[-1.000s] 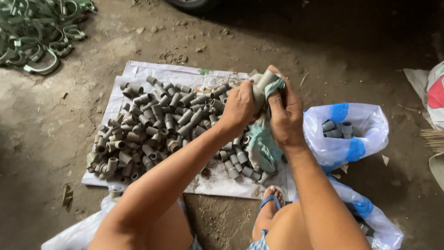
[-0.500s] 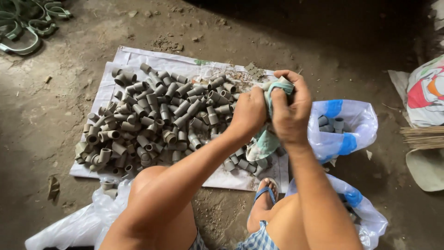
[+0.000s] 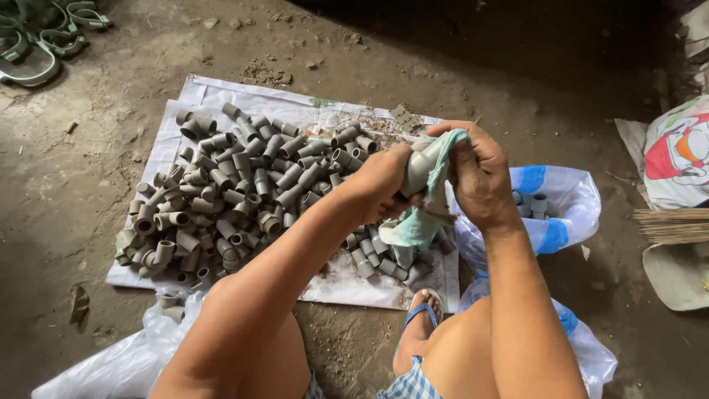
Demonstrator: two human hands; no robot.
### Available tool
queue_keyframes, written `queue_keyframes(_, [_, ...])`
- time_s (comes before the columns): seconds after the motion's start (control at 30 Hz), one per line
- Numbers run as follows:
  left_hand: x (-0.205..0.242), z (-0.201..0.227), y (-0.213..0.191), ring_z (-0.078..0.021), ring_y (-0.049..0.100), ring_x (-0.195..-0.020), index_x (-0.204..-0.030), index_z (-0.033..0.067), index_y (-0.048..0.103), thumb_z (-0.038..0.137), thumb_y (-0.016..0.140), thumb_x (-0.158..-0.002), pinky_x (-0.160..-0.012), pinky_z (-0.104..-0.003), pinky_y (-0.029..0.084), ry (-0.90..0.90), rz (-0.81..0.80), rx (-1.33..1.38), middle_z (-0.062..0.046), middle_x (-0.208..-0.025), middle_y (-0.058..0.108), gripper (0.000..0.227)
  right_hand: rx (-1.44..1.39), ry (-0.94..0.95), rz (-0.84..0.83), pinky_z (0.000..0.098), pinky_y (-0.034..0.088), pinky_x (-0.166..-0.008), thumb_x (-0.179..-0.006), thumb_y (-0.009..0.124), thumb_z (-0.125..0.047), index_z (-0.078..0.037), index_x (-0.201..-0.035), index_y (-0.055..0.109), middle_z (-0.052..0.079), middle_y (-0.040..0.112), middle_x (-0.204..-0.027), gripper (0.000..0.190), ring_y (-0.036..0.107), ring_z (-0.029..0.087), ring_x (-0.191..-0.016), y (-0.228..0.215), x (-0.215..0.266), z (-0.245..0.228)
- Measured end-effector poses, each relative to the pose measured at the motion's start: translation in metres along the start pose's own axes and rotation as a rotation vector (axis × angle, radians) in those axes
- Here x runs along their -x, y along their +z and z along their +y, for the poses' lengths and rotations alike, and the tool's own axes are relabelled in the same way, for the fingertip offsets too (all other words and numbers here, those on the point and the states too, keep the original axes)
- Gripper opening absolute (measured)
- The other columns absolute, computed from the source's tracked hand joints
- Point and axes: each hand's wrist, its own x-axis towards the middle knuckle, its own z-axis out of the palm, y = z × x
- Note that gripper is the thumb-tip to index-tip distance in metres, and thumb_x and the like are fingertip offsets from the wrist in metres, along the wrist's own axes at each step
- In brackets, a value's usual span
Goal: Cleaning small PVC pipe fittings by wiping them with a cloth and sorting them into bags.
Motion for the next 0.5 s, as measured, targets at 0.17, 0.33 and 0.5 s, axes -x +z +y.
queue_keyframes(0.17, [0.010, -0.008, 0.012, -0.0450, 0.073, -0.094, -0.089, -0.0116, 0.071, 0.043, 0.036, -0.099, -0.086, -0.057, 0.052, 0.414, 0.272, -0.392, -0.033, -0.079, 0.071, 0.066, -0.005, -0.036, -0.072, 0.0286, 0.053, -0.089, -0.098, 0.060, -0.001, -0.002, -0.138, 0.060, 0.007, 0.066, -0.103, 0.039, 0.056, 0.009, -0.095, 0.021, 0.003, 0.007])
queue_keyframes(0.33, [0.015, -0.017, 0.015, -0.0518, 0.069, -0.088, -0.078, -0.0048, 0.070, 0.037, 0.027, -0.102, -0.075, -0.061, 0.052, 0.755, 0.385, -0.594, -0.029, -0.078, 0.071, 0.064, 0.305, -0.136, 0.245, 0.0360, 0.050, -0.081, -0.097, 0.052, -0.007, -0.007, -0.106, 0.063, 0.010, 0.061, -0.092, 0.014, 0.058, 0.020, -0.084, 0.036, -0.004, 0.021])
queue_keyframes(0.5, [0.011, 0.007, 0.008, -0.0492, 0.066, -0.109, -0.124, 0.0037, 0.052, 0.053, 0.050, -0.085, -0.099, -0.056, 0.046, 0.162, 0.212, -0.094, -0.028, -0.121, 0.060, 0.063, -0.183, 0.022, 0.032, 0.0335, 0.054, -0.090, -0.101, 0.056, -0.013, -0.004, -0.127, 0.060, 0.014, 0.071, -0.099, 0.027, 0.067, 0.018, -0.093, 0.020, -0.002, 0.004])
